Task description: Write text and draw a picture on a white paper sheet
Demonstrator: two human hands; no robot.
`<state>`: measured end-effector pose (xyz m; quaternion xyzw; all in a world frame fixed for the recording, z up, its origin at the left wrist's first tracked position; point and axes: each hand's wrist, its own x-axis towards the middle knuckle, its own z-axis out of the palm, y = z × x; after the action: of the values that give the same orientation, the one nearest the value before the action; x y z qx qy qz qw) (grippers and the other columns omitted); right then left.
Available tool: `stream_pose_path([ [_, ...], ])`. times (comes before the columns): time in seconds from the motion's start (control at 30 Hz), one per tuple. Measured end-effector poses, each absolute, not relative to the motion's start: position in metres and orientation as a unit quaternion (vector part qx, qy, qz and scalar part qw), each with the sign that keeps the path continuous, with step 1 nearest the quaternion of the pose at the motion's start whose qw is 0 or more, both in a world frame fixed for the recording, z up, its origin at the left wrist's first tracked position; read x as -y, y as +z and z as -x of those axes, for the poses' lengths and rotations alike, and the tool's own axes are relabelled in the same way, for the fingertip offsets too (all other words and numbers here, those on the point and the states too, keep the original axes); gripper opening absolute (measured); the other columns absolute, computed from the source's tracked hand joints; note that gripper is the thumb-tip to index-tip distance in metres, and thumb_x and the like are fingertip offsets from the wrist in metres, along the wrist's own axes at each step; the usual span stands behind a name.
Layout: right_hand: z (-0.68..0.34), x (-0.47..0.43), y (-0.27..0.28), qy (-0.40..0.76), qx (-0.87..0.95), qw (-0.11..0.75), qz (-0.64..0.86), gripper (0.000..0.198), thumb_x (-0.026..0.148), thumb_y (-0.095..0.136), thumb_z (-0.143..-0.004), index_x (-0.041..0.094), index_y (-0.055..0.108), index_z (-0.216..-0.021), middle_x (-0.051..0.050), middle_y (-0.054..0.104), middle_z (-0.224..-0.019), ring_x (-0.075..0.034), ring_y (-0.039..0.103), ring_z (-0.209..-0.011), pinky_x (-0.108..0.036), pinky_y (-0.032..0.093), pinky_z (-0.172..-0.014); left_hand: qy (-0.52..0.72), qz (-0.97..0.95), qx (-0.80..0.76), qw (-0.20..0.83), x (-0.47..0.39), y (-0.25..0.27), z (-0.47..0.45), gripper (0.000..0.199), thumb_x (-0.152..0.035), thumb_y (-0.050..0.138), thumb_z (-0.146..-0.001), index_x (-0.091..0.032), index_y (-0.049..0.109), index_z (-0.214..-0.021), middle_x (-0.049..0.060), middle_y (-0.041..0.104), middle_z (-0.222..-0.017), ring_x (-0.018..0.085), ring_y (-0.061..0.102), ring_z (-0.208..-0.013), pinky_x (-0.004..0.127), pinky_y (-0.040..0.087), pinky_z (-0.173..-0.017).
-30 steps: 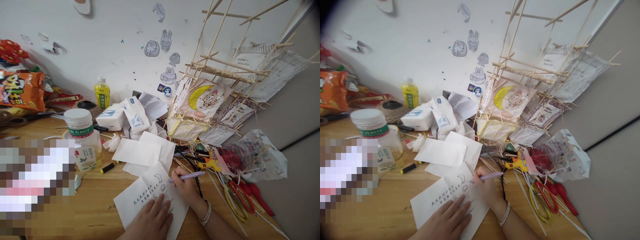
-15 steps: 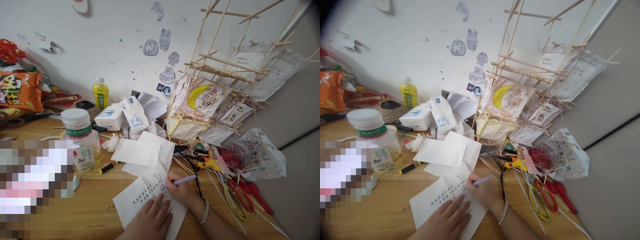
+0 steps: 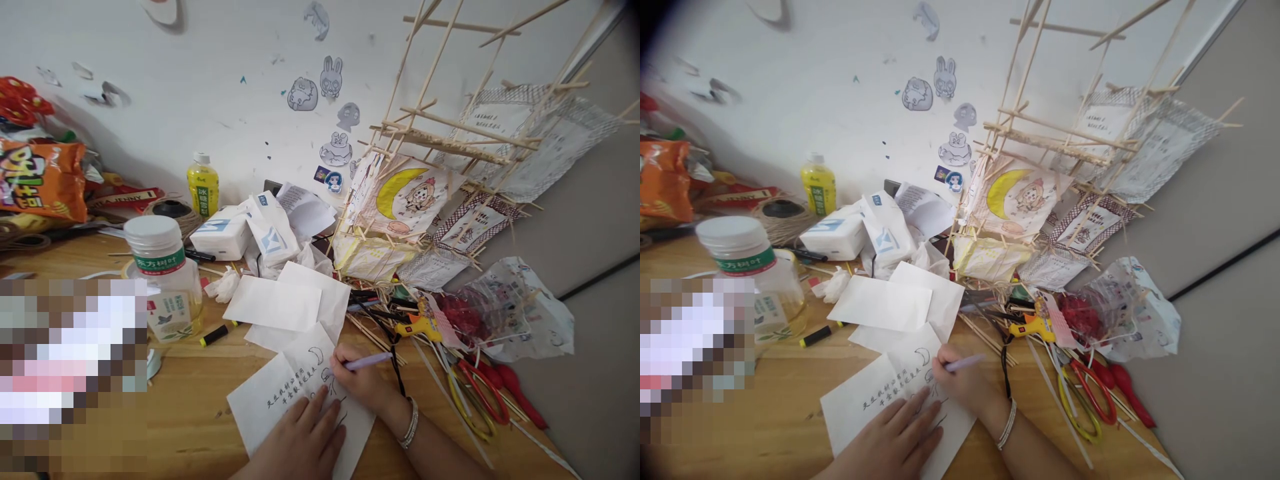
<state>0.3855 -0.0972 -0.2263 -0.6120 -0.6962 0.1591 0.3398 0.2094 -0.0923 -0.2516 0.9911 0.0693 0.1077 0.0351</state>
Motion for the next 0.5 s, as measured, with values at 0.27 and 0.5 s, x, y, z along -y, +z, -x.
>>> stream_pose_path([
  [0.27, -0.385, 0.097, -0.226, 0.172, 0.695, 0.334, 0.613, 0.027, 0.02, 0.042, -0.08, 0.02, 0.033, -0.055, 0.005, 0.04, -0.054, -0.011, 0.04, -0.053, -0.021, 0.031, -0.051, 0.115, -0.991, -0.06, 0.031, 0.091, -0.231, -0.202, 0.033, -0.026, 0.041, -0.092, -0.018, 0.053, -0.122, 0.009, 0.052, -0.127, 0.027, 0.045, -0.117, 0.035, 0.037, -0.09],
  [0.5, -0.385, 0.096, -0.228, 0.192, 0.69, 0.337, 0.611, 0.027, 0.022, 0.041, -0.08, 0.021, 0.031, -0.055, 0.005, 0.038, -0.053, -0.011, 0.039, -0.053, -0.021, 0.032, -0.05, 0.107, -0.992, -0.064, 0.027, 0.092, -0.254, -0.21, 0.036, -0.029, 0.043, -0.089, -0.018, 0.052, -0.122, 0.011, 0.051, -0.128, 0.032, 0.045, -0.117, 0.041, 0.039, -0.088],
])
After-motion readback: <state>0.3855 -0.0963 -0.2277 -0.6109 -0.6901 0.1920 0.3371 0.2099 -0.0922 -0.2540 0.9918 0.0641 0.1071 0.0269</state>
